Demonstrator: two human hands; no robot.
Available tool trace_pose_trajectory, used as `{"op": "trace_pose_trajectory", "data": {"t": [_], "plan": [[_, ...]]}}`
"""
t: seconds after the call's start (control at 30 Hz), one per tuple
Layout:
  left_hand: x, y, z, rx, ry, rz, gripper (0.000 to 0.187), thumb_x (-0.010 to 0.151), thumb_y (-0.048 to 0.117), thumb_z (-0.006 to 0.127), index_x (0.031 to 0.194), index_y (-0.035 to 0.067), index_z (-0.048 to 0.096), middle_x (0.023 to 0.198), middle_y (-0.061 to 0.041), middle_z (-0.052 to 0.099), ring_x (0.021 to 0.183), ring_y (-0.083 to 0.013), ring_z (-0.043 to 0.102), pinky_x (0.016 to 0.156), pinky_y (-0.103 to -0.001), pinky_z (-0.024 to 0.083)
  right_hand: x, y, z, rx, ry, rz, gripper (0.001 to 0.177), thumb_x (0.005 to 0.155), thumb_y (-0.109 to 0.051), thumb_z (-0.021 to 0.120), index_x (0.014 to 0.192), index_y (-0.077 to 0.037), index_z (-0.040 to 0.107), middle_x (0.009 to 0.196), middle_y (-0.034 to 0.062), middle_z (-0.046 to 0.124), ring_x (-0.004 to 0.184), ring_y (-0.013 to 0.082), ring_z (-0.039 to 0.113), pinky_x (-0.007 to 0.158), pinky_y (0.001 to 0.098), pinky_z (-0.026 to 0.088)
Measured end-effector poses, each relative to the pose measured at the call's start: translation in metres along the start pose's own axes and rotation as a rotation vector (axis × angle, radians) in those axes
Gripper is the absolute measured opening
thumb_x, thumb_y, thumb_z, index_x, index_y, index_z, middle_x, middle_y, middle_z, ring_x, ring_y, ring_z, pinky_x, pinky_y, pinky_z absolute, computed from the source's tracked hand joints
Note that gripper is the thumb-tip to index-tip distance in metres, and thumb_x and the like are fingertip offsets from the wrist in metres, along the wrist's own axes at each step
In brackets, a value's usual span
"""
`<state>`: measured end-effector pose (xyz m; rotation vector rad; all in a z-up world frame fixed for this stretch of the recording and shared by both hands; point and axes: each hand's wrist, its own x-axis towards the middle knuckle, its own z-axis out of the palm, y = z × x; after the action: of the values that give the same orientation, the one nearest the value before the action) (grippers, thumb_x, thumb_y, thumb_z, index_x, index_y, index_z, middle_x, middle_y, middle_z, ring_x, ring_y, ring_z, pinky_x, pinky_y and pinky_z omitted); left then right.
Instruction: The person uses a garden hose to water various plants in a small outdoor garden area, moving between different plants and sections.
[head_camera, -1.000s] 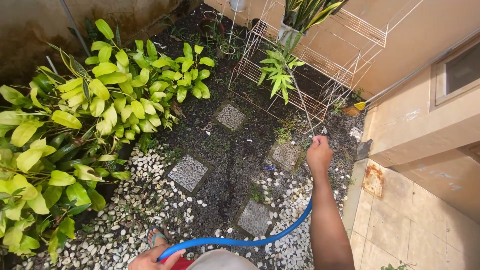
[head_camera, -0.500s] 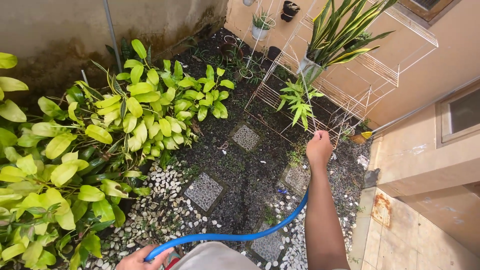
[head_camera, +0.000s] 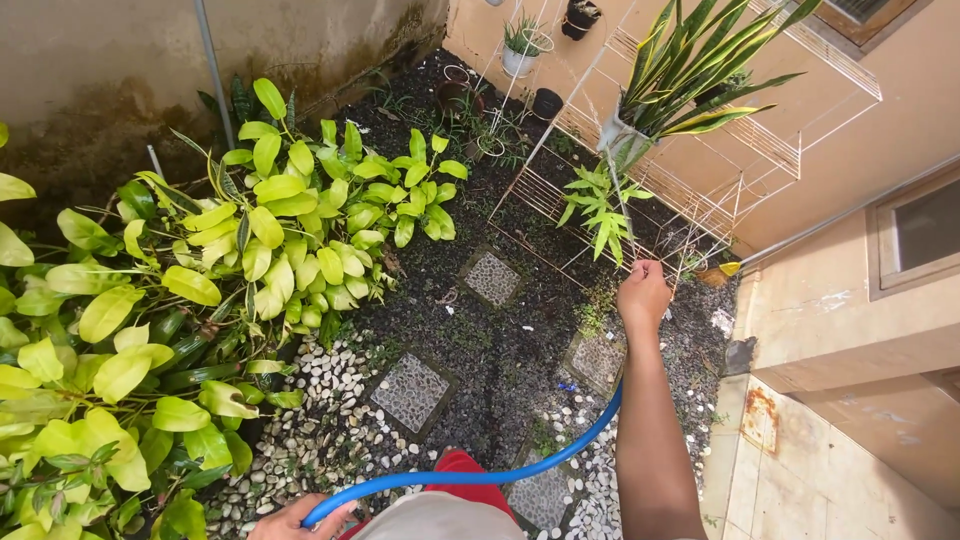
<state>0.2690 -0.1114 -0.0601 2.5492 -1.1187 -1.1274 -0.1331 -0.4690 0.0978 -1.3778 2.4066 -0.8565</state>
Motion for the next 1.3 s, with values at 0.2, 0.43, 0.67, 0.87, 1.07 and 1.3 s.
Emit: {"op": "trace_pose_trajectory", "data": {"t": [0.2,0.43,0.67,0.87,1.07,1.3], "plan": [[-0.008,0.052,-0.028,-0.244,-0.028,-0.081,0.020,0.073,0.047,0.086,0.074,0.028,0.090,0.058,0.010,0.077,0.054,-0.0035,0.064,0.065,-0.010,0.055,0.079,0.016,0.040,-0.043,-0.029,-0.082,0.022,0.107,-0.017,0.039,0.115,-0.009,0.059,0.104,0.0184,0.068,0.093,0.0341,0.063,0.074,0.0523,0.051],[0.079,0.067,0.038,0.074,0.382,0.079,0.044,0.052,0.077,0.079,0.081,0.044,0.073,0.059,0.004,0.054,0.059,-0.0186,0.053,0.065,-0.028,0.051,0.140,-0.036,0.052,0.089,-0.124,-0.124,0.026,0.107,-0.013,0.032,0.111,-0.009,0.057,0.079,0.0082,0.059,0.056,0.0166,0.046,0.048,0.0379,0.033],[0.111,0.157,0.031,-0.077,0.491,0.330,0.041,0.060,0.069,0.077,0.078,0.032,0.081,0.045,0.001,0.061,0.044,-0.0195,0.052,0.053,-0.036,0.047,0.218,-0.040,0.043,0.055,-0.173,-0.153,0.023,0.100,-0.011,0.029,0.096,-0.011,0.052,0.090,0.0115,0.056,0.069,0.0219,0.046,0.056,0.0414,0.033],[0.096,0.189,0.043,-0.075,0.521,0.373,0.035,0.064,0.065,0.077,0.078,0.032,0.081,0.056,0.001,0.071,0.054,-0.0214,0.068,0.053,-0.039,0.050,0.260,-0.028,0.065,-0.032,-0.224,-0.099,0.026,0.105,-0.008,0.031,0.104,-0.013,0.057,0.101,0.0121,0.059,0.068,0.0180,0.050,0.053,0.0387,0.039],[0.097,0.198,0.032,-0.056,0.491,0.402,0.036,0.065,0.061,0.079,0.078,0.027,0.081,0.049,0.000,0.066,0.045,-0.0194,0.062,0.048,-0.039,0.046,0.271,-0.025,0.086,-0.054,-0.257,-0.065,0.024,0.108,-0.012,0.034,0.104,-0.012,0.058,0.105,0.0161,0.061,0.077,0.0233,0.057,0.064,0.0439,0.046],[0.147,0.222,0.016,0.017,0.477,0.381,0.037,0.067,0.063,0.077,0.077,0.028,0.077,0.046,0.001,0.060,0.044,-0.0194,0.053,0.049,-0.037,0.043,0.311,-0.041,0.106,-0.015,-0.260,-0.150,0.022,0.106,-0.010,0.034,0.105,-0.006,0.056,0.091,0.0158,0.061,0.072,0.0197,0.053,0.054,0.0408,0.040]]}}
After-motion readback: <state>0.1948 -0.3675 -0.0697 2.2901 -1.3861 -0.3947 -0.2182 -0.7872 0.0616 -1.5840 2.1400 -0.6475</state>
